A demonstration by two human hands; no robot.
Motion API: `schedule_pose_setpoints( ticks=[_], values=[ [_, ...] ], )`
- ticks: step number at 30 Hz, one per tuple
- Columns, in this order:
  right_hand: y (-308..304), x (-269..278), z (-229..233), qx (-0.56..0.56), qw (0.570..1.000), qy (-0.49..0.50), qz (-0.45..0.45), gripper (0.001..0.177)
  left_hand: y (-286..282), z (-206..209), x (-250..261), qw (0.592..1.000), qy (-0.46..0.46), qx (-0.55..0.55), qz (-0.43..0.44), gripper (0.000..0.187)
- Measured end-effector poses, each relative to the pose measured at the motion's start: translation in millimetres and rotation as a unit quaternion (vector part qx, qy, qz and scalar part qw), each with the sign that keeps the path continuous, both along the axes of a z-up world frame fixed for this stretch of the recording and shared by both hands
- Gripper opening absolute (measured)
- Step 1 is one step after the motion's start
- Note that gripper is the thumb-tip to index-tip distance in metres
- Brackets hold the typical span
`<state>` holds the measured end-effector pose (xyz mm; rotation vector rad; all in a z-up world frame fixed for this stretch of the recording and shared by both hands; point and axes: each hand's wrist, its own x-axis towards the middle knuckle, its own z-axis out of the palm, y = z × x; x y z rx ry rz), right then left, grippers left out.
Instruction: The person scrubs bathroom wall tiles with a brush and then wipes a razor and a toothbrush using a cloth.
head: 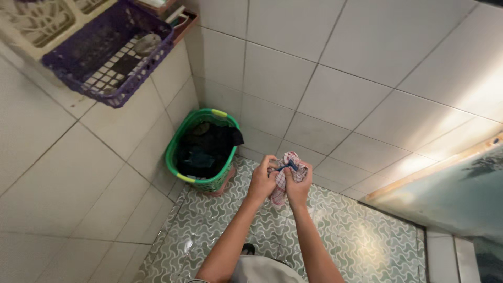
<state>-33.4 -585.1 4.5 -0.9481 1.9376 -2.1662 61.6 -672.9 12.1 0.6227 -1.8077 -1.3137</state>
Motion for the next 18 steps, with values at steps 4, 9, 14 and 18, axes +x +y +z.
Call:
schedule_pose_setpoints(
  ticks=[4,9,14,18],
  values=[
    [-27,19,2,-0.017,0.992,-0.071,0.098,0.037,-22,13,26,0.999,-0.005,0.039,0.031,0.045],
    [-59,47,0,0.026,0.981,-0.034,0.188,0.045,-56,28,62,0.995,-0.017,0.036,0.087,0.049],
    [-78,56,7,0.011,0.986,-0.028,0.166,0.047,-66,26,71,0.996,-0.024,0.021,0.080,0.037],
    [-75,49,14,0.013,0.987,-0.051,0.154,0.045,-57,33,65,0.998,-0.002,0.005,0.060,0.034]
  ],
)
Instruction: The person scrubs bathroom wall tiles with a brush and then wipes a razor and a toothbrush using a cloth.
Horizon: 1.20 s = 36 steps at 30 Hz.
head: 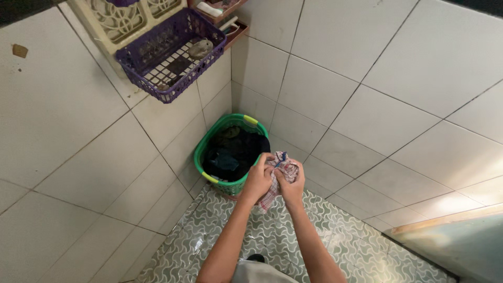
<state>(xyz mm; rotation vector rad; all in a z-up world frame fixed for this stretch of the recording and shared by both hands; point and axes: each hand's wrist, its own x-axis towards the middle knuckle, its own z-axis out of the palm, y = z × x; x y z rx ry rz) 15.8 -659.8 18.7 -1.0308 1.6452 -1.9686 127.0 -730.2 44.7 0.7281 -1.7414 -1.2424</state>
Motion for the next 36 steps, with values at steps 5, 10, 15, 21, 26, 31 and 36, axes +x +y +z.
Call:
schedule_pose_setpoints(
  ticks=[5,10,15,21,26,31,36],
  values=[
    [20,-25,2,-0.036,0.999,0.004,-0.006,0.038,14,23,-9,0.995,-0.080,0.012,-0.057,0.035],
    [43,-52,5,-0.078,0.995,0.018,-0.066,0.034,39,28,-30,0.993,-0.063,-0.042,-0.091,0.038],
    [70,-74,25,-0.132,0.982,-0.057,-0.121,0.033,62,15,-43,0.990,-0.101,-0.025,-0.096,0.036],
    [99,-70,20,-0.107,0.984,-0.021,-0.141,0.049,117,-6,-78,0.985,0.060,0.138,-0.086,0.037],
    [154,-66,23,0.022,0.977,0.210,0.003,0.057,145,-28,-95,0.969,0.172,0.175,-0.007,0.049],
    [185,-69,39,0.001,0.982,0.182,0.046,0.066,159,-26,-97,0.960,0.229,0.146,-0.066,0.051],
    [205,-110,30,0.027,0.983,0.153,-0.098,0.043,183,3,-102,0.995,0.065,0.045,-0.061,0.035]
  ],
)
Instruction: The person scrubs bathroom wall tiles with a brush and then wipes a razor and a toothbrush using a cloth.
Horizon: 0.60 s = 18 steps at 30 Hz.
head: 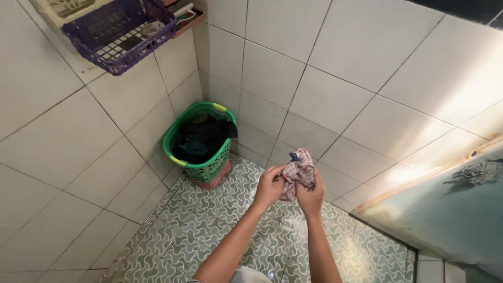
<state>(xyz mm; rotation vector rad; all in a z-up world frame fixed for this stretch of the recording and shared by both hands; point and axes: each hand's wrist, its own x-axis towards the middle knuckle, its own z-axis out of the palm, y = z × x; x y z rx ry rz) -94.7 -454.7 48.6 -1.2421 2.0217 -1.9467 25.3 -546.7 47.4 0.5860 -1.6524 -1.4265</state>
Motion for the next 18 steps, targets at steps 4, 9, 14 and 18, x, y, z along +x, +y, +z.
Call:
schedule_pose_setpoints(
  ticks=[4,9,14,18],
  values=[
    [13,-26,7,-0.082,0.994,-0.059,-0.034,0.043,17,16,-7,0.996,-0.048,-0.058,-0.043,0.033],
    [38,-24,15,-0.002,0.985,0.055,-0.165,0.042,24,22,-33,0.989,-0.013,0.080,-0.126,0.028],
    [68,-15,13,0.048,0.939,0.245,-0.238,0.046,31,9,-59,0.982,0.079,0.075,-0.156,0.029],
    [104,-26,19,0.115,0.909,0.278,-0.288,0.052,44,13,-62,0.980,0.100,0.097,-0.143,0.033]
  ],
)
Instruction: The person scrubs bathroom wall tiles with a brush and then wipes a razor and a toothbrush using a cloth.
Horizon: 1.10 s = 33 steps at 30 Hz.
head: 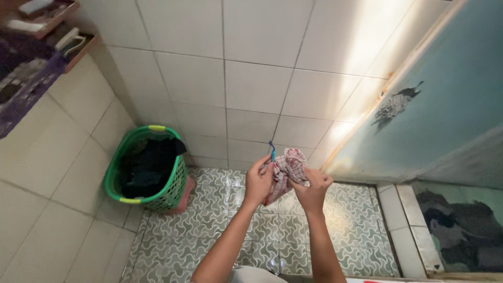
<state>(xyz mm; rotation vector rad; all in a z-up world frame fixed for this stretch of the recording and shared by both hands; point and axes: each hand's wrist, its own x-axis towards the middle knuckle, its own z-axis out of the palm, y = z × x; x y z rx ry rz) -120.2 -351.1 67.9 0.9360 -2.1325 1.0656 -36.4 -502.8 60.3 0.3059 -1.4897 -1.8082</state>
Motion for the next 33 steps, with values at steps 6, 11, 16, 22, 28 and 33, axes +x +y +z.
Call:
schedule_pose_setpoints(
  ticks=[6,11,16,22,28,33],
  values=[
    [23,8,52,0.005,0.979,0.104,-0.175,0.053,21,39,6,0.989,-0.030,-0.140,-0.026,0.029],
    [26,36,70,0.056,0.989,0.047,-0.125,0.046,33,45,-14,0.967,-0.007,-0.239,-0.090,0.033],
    [47,41,35,0.096,0.989,0.001,-0.111,0.041,36,27,-28,0.966,0.003,-0.228,-0.125,0.037],
    [66,31,33,-0.067,0.958,-0.177,-0.216,0.034,57,31,-30,0.946,-0.013,-0.219,-0.241,0.039],
    [66,32,46,-0.005,0.988,0.004,-0.154,0.032,55,30,-47,0.942,-0.056,-0.196,-0.265,0.043],
    [58,46,30,0.031,0.994,0.036,-0.102,0.043,44,23,-51,0.955,-0.023,-0.209,-0.209,0.042]
  ],
)
